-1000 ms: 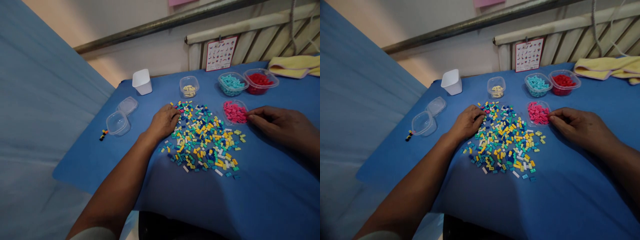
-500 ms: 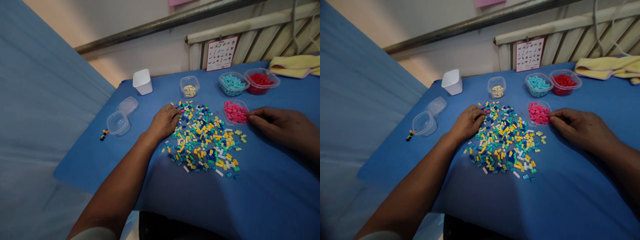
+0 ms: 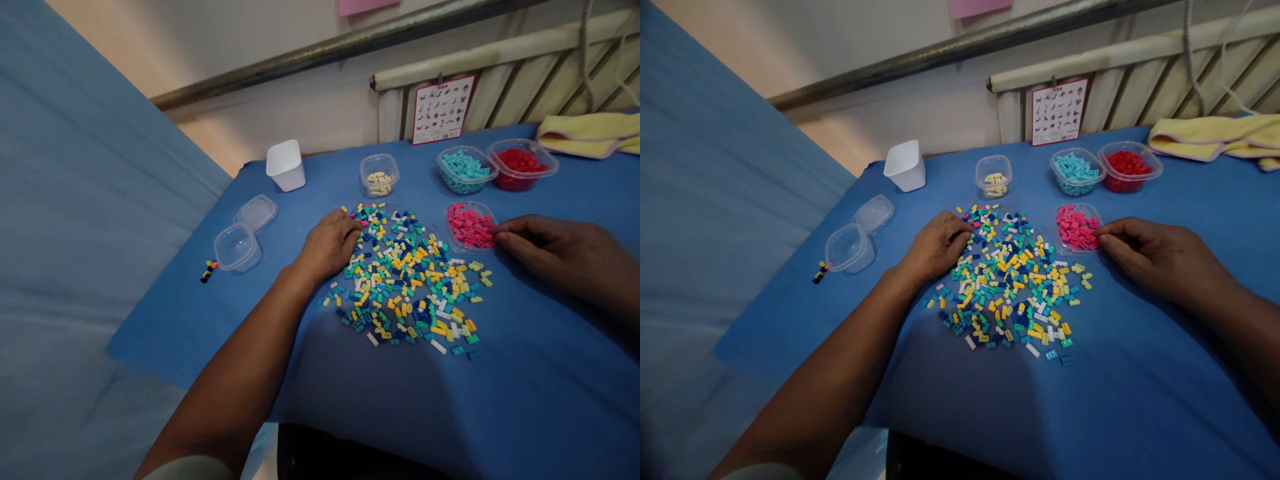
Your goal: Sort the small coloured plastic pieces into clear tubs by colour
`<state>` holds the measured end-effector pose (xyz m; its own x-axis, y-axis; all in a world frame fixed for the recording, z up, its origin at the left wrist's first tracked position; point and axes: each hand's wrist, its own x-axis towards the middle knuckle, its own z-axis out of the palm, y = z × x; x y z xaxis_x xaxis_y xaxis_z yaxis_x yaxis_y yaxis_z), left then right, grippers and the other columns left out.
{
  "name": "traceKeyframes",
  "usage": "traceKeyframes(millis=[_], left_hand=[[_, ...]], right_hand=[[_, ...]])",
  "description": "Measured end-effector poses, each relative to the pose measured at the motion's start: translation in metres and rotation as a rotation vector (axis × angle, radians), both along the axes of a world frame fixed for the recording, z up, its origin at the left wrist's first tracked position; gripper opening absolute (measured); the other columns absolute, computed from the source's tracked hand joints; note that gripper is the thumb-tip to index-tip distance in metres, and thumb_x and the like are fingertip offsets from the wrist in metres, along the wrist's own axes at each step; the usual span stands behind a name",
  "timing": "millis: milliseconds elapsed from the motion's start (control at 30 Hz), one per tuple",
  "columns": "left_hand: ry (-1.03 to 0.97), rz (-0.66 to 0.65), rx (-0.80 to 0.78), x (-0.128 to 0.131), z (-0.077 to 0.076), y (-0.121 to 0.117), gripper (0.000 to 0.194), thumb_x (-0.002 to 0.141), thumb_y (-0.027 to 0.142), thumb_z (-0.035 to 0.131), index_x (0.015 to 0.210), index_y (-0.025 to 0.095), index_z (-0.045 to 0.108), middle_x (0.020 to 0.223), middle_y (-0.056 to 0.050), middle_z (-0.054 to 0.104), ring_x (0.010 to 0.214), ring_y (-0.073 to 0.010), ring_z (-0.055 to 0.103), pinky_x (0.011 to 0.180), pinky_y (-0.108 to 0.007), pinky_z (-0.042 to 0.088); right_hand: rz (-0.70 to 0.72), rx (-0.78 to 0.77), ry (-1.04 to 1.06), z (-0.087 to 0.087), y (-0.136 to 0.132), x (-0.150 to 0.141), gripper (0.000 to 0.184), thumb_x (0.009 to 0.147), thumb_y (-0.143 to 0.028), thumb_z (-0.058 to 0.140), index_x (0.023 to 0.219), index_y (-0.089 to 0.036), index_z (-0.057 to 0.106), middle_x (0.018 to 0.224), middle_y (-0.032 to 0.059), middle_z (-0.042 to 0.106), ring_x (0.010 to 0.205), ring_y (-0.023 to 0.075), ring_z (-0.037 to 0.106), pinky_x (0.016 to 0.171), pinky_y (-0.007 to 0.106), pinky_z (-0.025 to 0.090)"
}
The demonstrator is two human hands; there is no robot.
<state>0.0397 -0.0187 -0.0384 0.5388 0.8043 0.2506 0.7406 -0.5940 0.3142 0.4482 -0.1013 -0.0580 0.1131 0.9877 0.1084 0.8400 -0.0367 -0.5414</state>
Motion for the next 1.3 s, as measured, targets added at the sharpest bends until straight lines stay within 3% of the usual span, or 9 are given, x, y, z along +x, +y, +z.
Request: traceKeyframes(millis=[200, 700, 900, 1067, 1300], left_hand=[[-0.020, 0.008, 0.002, 0.002, 0.002, -0.001, 0.027, 0.114, 0.031, 0.052, 0.114, 0.021, 0.078, 0.114, -0.010, 0.074, 0.112, -0.0253, 0.070, 0.106, -0.042, 0.058], [-0.127, 0.205, -0.028, 0.002, 0.009, -0.001, 0.021, 0.109, 0.028, 0.060, 0.120, 0.021, 0.077, 0.117, -0.008, 0.080, 0.109, -0.0242, 0.074, 0.103, -0.039, 0.058], [-0.013, 0.155, 0.016, 0.015, 0.019, 0.013, 0.022, 0.107, 0.027, 0.060, 0.112, 0.023, 0.081, 0.114, -0.009, 0.081, 0.110, -0.0265, 0.074, 0.103, -0.042, 0.058], [0.217, 0.157, -0.048, 0.032, 0.025, 0.028, 0.024, 0.104, 0.027, 0.062, 0.109, 0.022, 0.085, 0.113, -0.011, 0.081, 0.104, -0.0287, 0.075, 0.093, -0.040, 0.058], [0.303, 0.132, -0.031, 0.038, 0.027, 0.029, 0.020, 0.099, 0.023, 0.065, 0.105, 0.021, 0.084, 0.111, -0.011, 0.081, 0.098, -0.0265, 0.074, 0.087, -0.036, 0.057]], right_hand=[[-0.011, 0.010, 0.023, 0.005, -0.001, -0.006, 0.057, 0.086, -0.070, 0.059, 0.112, -0.027, 0.086, 0.101, 0.0059, 0.088, 0.086, 0.0306, 0.079, 0.078, 0.042, 0.055], [0.008, 0.017, 0.076, 0.004, 0.004, -0.002, 0.048, 0.088, -0.063, 0.062, 0.106, -0.025, 0.085, 0.092, 0.0056, 0.086, 0.081, 0.0275, 0.075, 0.076, 0.039, 0.054], [0.044, 0.041, 0.126, 0.001, 0.005, -0.002, 0.047, 0.091, -0.061, 0.064, 0.108, -0.023, 0.086, 0.090, 0.0065, 0.084, 0.078, 0.0256, 0.073, 0.077, 0.039, 0.054], [0.074, 0.034, 0.141, 0.002, 0.006, -0.001, 0.046, 0.093, -0.061, 0.063, 0.107, -0.023, 0.085, 0.092, 0.0064, 0.084, 0.079, 0.0253, 0.072, 0.076, 0.038, 0.052], [0.063, 0.009, 0.140, 0.003, 0.007, -0.003, 0.043, 0.094, -0.059, 0.064, 0.108, -0.024, 0.085, 0.093, 0.0054, 0.084, 0.082, 0.0253, 0.073, 0.078, 0.038, 0.052]])
